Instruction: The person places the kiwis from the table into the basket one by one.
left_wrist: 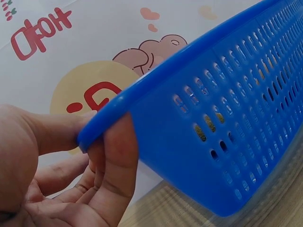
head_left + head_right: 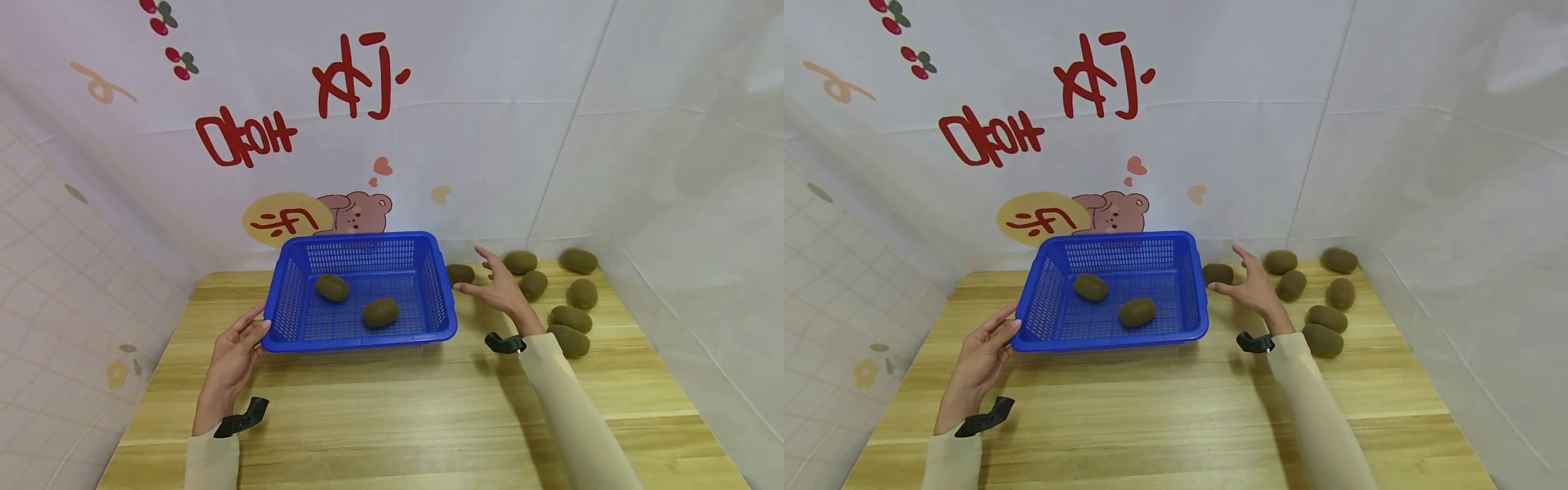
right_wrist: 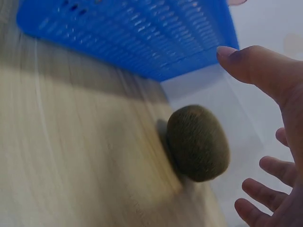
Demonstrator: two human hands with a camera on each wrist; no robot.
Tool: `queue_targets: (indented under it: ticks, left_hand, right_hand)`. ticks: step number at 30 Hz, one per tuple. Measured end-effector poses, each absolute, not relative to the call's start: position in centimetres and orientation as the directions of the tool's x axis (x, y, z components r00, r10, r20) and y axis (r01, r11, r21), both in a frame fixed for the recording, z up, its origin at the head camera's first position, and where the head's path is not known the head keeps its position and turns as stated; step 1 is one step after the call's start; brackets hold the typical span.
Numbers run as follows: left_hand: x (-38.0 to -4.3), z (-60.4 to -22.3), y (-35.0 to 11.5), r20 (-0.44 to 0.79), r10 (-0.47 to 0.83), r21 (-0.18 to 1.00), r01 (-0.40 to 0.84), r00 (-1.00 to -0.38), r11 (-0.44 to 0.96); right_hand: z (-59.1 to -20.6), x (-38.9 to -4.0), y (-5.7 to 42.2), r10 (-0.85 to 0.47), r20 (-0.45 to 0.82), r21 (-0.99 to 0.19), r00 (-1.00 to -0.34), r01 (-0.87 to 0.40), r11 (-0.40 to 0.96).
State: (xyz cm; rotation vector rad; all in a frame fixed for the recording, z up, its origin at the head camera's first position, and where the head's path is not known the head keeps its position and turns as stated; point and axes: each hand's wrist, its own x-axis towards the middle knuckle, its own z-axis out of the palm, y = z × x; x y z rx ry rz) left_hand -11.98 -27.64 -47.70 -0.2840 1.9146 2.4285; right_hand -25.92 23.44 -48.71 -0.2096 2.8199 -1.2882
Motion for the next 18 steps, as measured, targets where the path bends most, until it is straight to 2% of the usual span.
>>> queue_targets:
  ticks: [8,18]
  left_hand:
    - [-12.0,-47.7,-27.6,-0.174,-0.095,0.966,-0.151,-0.980,-0.209]
    - [-12.0,-47.8,-27.6,-0.168,-0.087,0.965,-0.146,-0.982,-0.219]
  right_hand:
    - [-49.9,-27.1,23.7,-0.154,-0.028,-0.792,-0.988,-0.072,0.606]
    - [-52.0,-28.3,23.2,-0.186,-0.014,-0.828,-0.982,-0.093,0.553]
